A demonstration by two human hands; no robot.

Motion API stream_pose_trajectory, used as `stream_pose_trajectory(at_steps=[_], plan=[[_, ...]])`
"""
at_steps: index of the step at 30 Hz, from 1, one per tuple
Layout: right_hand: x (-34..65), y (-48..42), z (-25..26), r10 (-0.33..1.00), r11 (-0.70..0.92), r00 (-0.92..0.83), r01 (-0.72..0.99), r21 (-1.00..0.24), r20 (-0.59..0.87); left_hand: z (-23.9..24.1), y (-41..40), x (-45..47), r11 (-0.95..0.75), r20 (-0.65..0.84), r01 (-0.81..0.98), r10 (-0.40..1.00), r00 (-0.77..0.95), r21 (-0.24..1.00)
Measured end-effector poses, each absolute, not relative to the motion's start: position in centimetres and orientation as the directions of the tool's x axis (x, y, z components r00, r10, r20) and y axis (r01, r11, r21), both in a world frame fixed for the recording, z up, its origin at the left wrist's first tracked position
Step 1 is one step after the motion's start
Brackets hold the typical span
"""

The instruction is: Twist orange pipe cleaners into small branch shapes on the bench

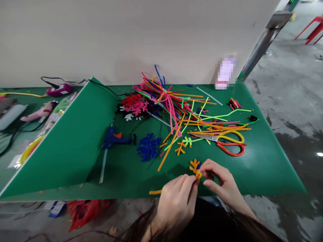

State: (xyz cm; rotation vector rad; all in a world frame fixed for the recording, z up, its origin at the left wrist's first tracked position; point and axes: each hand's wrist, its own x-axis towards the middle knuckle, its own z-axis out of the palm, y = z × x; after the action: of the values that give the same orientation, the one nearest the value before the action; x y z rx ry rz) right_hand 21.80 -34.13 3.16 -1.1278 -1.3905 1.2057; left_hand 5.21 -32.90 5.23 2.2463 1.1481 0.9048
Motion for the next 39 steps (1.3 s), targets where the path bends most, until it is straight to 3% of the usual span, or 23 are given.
stream_pose_trajectory(at_steps=[2,3,5,7,9,10,12,14,15,16,18,21,24,27,31,33,35,37,39], plan=[[21.5,-34.4,3.4,0.987,0.124,-0.114,0.098,-0.987,0.112,5.0,-33.1,5.5,-0.653,0.421,0.569,0.757,0.499,0.500],[21.5,-34.5,3.5,0.986,0.136,-0.110,0.097,-0.986,0.125,5.0,-33.2,5.6,-0.657,0.421,0.564,0.754,0.505,0.500],[21.6,-34.5,3.6,0.983,0.150,-0.119,0.056,-0.987,0.142,5.3,-33.2,5.7,-0.593,0.358,0.496,0.794,0.492,0.634],[22.0,-34.5,3.5,0.977,0.150,-0.152,-0.012,-0.989,0.151,5.8,-33.1,5.6,-0.380,0.164,0.391,0.860,0.483,0.838],[22.4,-34.5,3.1,0.967,0.147,-0.195,-0.106,-0.983,0.166,6.0,-32.9,5.5,0.027,-0.155,0.239,0.831,0.534,0.971],[22.4,-34.5,2.7,0.961,0.140,-0.214,-0.169,-0.976,0.175,6.0,-32.8,5.5,0.274,-0.302,0.139,0.749,0.589,0.952],[22.3,-34.5,1.9,0.954,0.101,-0.241,-0.301,-0.948,0.179,5.5,-32.8,5.8,0.688,-0.428,-0.067,0.521,0.738,0.723],[22.0,-34.5,1.2,0.953,0.049,-0.255,-0.404,-0.913,0.164,4.7,-33.0,6.3,0.870,-0.375,-0.202,0.389,0.841,0.451],[21.9,-34.5,1.0,0.956,0.024,-0.253,-0.430,-0.903,0.146,4.3,-33.2,6.6,0.891,-0.353,-0.247,0.387,0.852,0.381],[21.7,-34.4,0.8,0.964,0.001,-0.239,-0.434,-0.901,0.117,3.9,-33.3,6.7,0.881,-0.357,-0.285,0.423,0.833,0.378],[21.3,-34.5,0.7,0.982,-0.059,-0.189,-0.401,-0.914,0.020,3.5,-33.3,6.8,0.779,-0.431,-0.314,0.579,0.692,0.543],[20.6,-34.8,1.0,0.978,-0.191,-0.141,-0.291,-0.937,-0.156,3.2,-32.9,6.3,0.502,-0.429,-0.154,0.833,0.348,0.851],[19.8,-35.5,1.2,0.961,-0.256,-0.138,-0.105,-0.961,-0.241,2.9,-32.7,6.0,0.344,-0.339,0.010,0.919,0.202,0.939],[19.5,-35.9,1.3,0.979,-0.185,-0.075,0.084,-0.979,-0.192,2.5,-33.0,6.0,0.259,-0.284,0.139,0.936,0.206,0.956],[20.7,-35.8,1.3,0.989,0.071,-0.148,0.299,-0.952,0.028,2.0,-33.2,6.0,0.110,-0.181,0.252,0.942,0.281,0.961],[21.6,-35.7,1.4,0.953,0.268,-0.259,0.478,-0.837,0.157,1.9,-33.1,5.8,0.030,-0.144,0.323,0.931,0.335,0.946],[22.3,-35.6,1.6,0.901,0.425,-0.371,0.647,-0.633,0.226,1.8,-33.1,5.5,-0.060,-0.105,0.397,0.919,0.380,0.916],[22.7,-35.5,1.9,0.863,0.505,-0.439,0.740,-0.443,0.251,1.8,-33.2,5.3,-0.140,-0.061,0.445,0.911,0.407,0.885],[23.0,-35.3,2.0,0.833,0.552,-0.486,0.764,-0.333,0.266,1.8,-33.3,5.1,-0.187,-0.031,0.457,0.904,0.427,0.870]])
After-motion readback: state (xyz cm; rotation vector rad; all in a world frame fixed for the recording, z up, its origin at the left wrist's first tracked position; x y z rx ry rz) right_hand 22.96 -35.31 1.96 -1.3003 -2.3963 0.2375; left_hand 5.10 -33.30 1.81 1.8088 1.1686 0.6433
